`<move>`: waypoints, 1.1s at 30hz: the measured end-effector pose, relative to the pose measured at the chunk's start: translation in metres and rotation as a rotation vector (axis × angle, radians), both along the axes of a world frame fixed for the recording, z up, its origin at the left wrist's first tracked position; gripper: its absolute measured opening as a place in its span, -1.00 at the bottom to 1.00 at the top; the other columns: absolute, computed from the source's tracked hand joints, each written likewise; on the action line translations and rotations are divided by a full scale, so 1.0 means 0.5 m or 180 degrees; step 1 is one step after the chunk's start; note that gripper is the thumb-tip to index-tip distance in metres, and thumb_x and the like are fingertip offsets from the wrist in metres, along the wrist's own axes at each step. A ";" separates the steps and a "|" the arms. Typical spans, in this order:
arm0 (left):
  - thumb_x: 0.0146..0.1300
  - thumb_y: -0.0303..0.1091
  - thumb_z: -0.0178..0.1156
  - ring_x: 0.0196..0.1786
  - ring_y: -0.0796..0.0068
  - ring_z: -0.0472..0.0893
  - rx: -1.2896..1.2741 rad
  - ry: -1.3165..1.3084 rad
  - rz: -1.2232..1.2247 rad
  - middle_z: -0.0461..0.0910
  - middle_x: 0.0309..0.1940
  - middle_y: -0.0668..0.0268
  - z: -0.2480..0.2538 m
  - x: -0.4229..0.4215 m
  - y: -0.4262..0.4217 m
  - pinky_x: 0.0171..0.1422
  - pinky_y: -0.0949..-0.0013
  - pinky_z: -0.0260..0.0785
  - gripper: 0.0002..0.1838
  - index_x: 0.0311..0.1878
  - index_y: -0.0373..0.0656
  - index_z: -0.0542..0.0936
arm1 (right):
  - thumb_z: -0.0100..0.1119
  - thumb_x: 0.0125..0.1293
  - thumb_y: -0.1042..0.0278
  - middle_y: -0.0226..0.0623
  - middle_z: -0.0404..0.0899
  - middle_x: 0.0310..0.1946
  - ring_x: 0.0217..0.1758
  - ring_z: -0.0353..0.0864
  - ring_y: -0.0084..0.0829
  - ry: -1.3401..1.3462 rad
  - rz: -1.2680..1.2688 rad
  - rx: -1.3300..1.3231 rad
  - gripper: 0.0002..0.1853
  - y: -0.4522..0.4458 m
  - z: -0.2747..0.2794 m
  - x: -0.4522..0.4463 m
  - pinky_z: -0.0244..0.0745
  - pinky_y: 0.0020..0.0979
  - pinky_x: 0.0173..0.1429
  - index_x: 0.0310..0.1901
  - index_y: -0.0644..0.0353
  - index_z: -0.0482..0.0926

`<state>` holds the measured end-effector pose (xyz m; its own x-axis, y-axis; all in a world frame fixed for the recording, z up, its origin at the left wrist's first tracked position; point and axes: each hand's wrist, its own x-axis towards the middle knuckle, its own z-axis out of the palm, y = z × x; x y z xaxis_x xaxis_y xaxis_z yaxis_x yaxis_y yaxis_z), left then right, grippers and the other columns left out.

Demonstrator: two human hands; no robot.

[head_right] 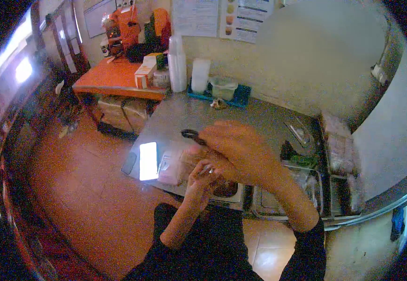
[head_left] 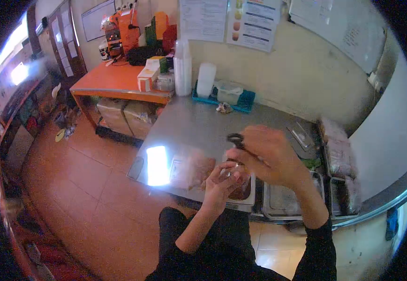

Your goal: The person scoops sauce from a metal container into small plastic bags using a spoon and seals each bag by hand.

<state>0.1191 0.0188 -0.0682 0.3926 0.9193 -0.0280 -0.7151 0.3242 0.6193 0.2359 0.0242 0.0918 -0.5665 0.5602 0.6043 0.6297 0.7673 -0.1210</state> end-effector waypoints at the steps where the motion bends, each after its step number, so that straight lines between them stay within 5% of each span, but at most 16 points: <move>1: 0.15 -0.48 0.21 -0.07 0.40 0.56 -0.0034 -0.0024 -0.0002 0.50 -0.10 0.26 -0.005 0.001 0.002 0.02 0.37 0.48 -0.69 -0.03 -0.17 0.42 | 0.17 0.15 0.26 -0.20 0.41 -0.58 -0.49 0.38 -0.13 0.0079 -0.0050 0.0091 -0.78 -0.003 -0.002 0.006 0.27 -0.22 -0.43 -0.48 0.26 0.50; 4: 0.16 -0.48 0.20 -0.07 0.40 0.56 -0.0059 -0.0016 0.0032 0.50 -0.10 0.26 -0.003 -0.005 0.005 0.02 0.38 0.46 -0.69 -0.03 -0.15 0.42 | 0.12 0.16 0.27 -0.15 0.56 -0.29 -0.22 0.56 -0.17 -0.0114 -0.0477 -0.0408 -0.78 -0.028 0.019 0.023 0.45 -0.26 -0.20 -0.22 0.20 0.55; 10: 0.16 -0.48 0.20 -0.05 0.42 0.55 -0.0046 -0.0004 0.0134 0.50 -0.10 0.26 0.004 -0.009 0.001 0.03 0.37 0.45 -0.66 0.01 -0.13 0.40 | 0.15 0.16 0.19 -0.25 0.52 -0.57 -0.50 0.52 -0.19 0.1439 -0.0796 -0.0873 -0.77 -0.032 0.005 0.046 0.40 -0.33 -0.35 -0.48 0.19 0.56; 14: 0.16 -0.46 0.19 -0.04 0.46 0.52 -0.0046 0.0103 0.0185 0.49 -0.10 0.30 -0.009 -0.001 0.008 0.02 0.39 0.43 -0.67 0.01 -0.12 0.40 | 0.18 0.13 0.15 -0.31 0.51 -0.55 -0.50 0.50 -0.23 0.1082 -0.0193 -0.0636 -0.77 -0.041 -0.036 0.058 0.40 -0.34 -0.34 -0.46 0.15 0.57; 16: 0.17 -0.45 0.19 -0.04 0.47 0.52 -0.0021 0.0046 0.0225 0.49 -0.11 0.31 -0.017 0.005 0.010 0.02 0.40 0.42 -0.67 0.01 -0.13 0.40 | 0.27 0.08 0.06 -0.35 0.47 -0.63 -0.57 0.44 -0.37 -0.0134 0.0186 0.0551 -0.69 -0.054 -0.031 0.048 0.31 -0.41 -0.45 -0.52 0.16 0.57; 22: 0.17 -0.44 0.18 -0.05 0.49 0.51 0.0028 -0.0076 0.0207 0.49 -0.13 0.33 -0.013 0.011 0.013 0.01 0.41 0.41 -0.68 0.00 -0.15 0.41 | 0.26 0.09 0.06 -0.38 0.49 -0.63 -0.56 0.47 -0.37 -0.0117 0.0159 0.1266 -0.71 -0.079 -0.047 0.037 0.33 -0.38 -0.44 -0.52 0.12 0.59; 26: 0.19 -0.45 0.16 -0.07 0.50 0.52 0.0035 -0.0243 0.0226 0.49 -0.14 0.32 -0.008 0.015 0.009 -0.01 0.42 0.41 -0.73 -0.03 -0.15 0.43 | 0.22 0.14 0.05 -0.40 0.48 -0.66 -0.57 0.48 -0.37 0.0079 0.0062 0.0772 -0.70 -0.093 -0.063 0.054 0.35 -0.38 -0.41 -0.52 0.13 0.59; 29: 0.19 -0.45 0.14 -0.02 0.31 0.56 0.0240 -0.0157 0.0224 0.51 -0.08 0.24 -0.025 0.018 0.018 0.05 0.31 0.44 -0.73 -0.03 -0.14 0.40 | 0.41 -0.12 0.11 -0.37 0.51 -0.51 -0.44 0.52 -0.34 -0.0106 0.0142 0.0908 -0.71 -0.099 -0.073 0.071 0.37 -0.36 -0.43 -0.43 0.09 0.58; 33: 0.20 -0.47 0.12 -0.17 0.51 0.54 -0.0021 -0.0178 0.0229 0.49 -0.16 0.35 -0.019 0.012 0.012 -0.08 0.44 0.41 -0.75 -0.04 -0.15 0.44 | 0.18 0.17 0.00 -0.42 0.51 -0.50 -0.51 0.42 -0.49 0.1585 -0.0498 0.0334 -0.68 -0.091 -0.098 0.082 0.26 -0.47 -0.47 -0.45 0.12 0.54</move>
<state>0.1252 0.0249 -0.0778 0.3267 0.9450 -0.0141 -0.7701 0.2748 0.5757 0.2768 -0.0212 0.0430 -0.1113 0.5371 0.8362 0.6235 0.6929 -0.3621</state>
